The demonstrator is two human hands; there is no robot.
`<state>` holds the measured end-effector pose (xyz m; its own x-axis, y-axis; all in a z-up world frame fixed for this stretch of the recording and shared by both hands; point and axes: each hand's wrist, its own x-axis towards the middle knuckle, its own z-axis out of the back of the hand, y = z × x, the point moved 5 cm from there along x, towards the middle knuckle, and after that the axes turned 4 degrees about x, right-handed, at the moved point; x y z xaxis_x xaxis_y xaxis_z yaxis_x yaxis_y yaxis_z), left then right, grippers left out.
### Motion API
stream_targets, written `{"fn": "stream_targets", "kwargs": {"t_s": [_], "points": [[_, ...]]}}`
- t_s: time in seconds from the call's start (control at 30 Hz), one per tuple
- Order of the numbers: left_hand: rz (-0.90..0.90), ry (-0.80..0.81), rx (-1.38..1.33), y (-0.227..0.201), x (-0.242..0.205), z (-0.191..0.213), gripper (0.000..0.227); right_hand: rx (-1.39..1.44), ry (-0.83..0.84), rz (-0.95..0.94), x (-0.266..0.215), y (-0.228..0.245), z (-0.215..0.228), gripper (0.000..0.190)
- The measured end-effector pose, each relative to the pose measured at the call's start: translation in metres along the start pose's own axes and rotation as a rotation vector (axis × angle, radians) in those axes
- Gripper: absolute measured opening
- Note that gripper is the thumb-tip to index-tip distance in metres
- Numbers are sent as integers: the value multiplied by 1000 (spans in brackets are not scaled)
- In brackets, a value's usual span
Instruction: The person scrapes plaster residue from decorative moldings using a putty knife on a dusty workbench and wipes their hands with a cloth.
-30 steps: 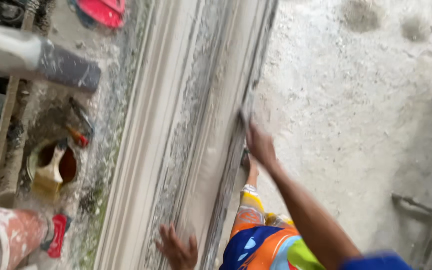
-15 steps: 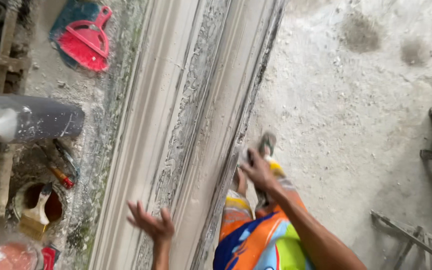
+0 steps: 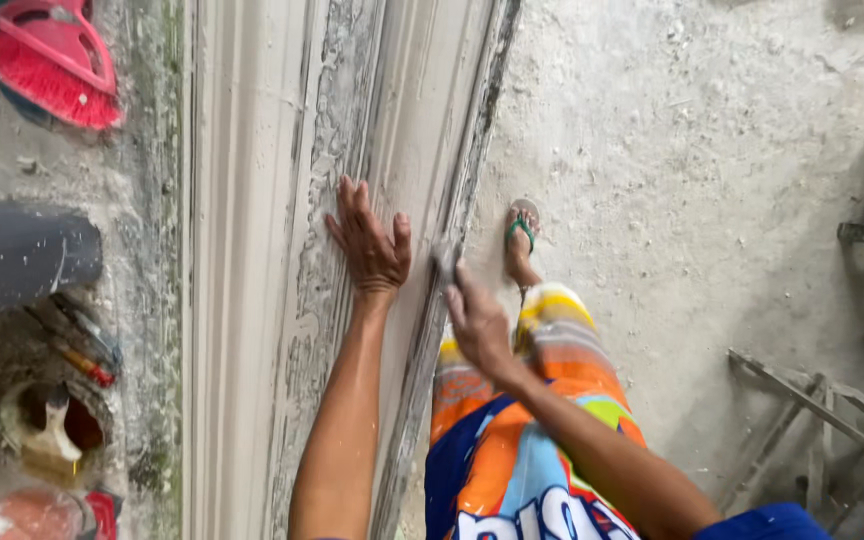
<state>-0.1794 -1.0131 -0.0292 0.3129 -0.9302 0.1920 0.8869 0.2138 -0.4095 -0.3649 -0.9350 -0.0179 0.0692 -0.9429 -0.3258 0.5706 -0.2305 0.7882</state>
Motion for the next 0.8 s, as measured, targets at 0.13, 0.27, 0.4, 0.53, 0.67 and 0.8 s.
{"fn": "stream_targets", "kwargs": {"t_s": [0.13,0.27,0.4,0.53,0.67,0.8], "points": [[11,-8,6,10,-5,-3,65,-91,-23,91,-17,24,-9,49],[3,-32,39,7,-4,-4,68,-174,22,-64,87,23,17,44],[-13,-49,43,3,-1,-7,68,-36,-94,12,223,48,71,33],[32,0,-73,5,2,0,71,-112,-111,30,118,15,20,51],[46,15,12,3,0,-3,72,-189,148,-271,70,44,26,47],[50,26,58,5,-1,-5,74,-121,174,-223,249,66,87,47]]}}
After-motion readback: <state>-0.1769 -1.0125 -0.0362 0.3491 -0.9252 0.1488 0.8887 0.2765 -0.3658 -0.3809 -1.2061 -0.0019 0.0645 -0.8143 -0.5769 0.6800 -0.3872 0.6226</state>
